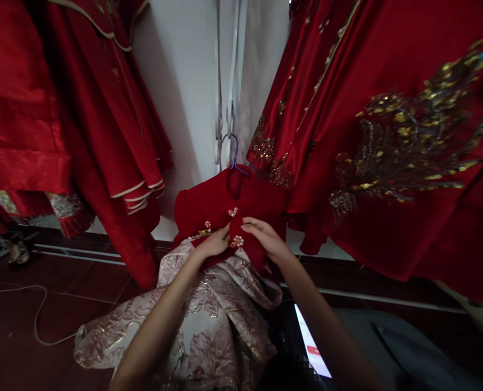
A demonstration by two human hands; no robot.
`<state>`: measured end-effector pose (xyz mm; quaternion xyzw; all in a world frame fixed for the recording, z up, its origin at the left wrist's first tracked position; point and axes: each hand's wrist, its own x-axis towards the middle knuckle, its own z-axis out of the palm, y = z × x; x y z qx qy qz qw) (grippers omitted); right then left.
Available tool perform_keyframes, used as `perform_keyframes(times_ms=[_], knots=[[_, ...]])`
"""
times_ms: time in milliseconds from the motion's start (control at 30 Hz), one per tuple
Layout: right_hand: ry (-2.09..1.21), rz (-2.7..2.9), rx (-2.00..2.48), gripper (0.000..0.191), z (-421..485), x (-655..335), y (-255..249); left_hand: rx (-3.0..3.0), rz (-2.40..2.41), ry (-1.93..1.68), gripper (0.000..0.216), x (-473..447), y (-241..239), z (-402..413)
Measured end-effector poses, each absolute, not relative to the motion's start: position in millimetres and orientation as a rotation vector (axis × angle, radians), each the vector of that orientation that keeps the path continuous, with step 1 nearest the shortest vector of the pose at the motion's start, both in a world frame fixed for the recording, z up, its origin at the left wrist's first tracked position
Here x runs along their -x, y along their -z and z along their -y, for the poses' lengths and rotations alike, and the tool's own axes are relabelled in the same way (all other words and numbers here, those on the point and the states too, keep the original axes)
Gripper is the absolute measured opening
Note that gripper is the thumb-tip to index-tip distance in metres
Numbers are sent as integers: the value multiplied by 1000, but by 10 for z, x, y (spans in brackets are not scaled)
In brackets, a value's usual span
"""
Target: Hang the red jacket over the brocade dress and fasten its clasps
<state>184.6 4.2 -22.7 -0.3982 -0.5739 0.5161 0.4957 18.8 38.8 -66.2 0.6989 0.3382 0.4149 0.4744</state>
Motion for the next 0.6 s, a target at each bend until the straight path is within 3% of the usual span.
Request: perform_keyframes(times_ms=[133,233,400,600], knots=[[-806,1557,1000,29,-7,-1643,400,-1056,-761,-1247,57,-314,703,-240],[-681,1771,1065,36,64,-1615,542,-864,-793,-1255,71,-236,738,-33],[-614,1881,1144,38,105,-1658,622,-1129,-989,-1324,41,-132,830,90],[-558,1792,1162,19,100,-1592,286,-1242,-1200,-1658,34,4,805,-31]])
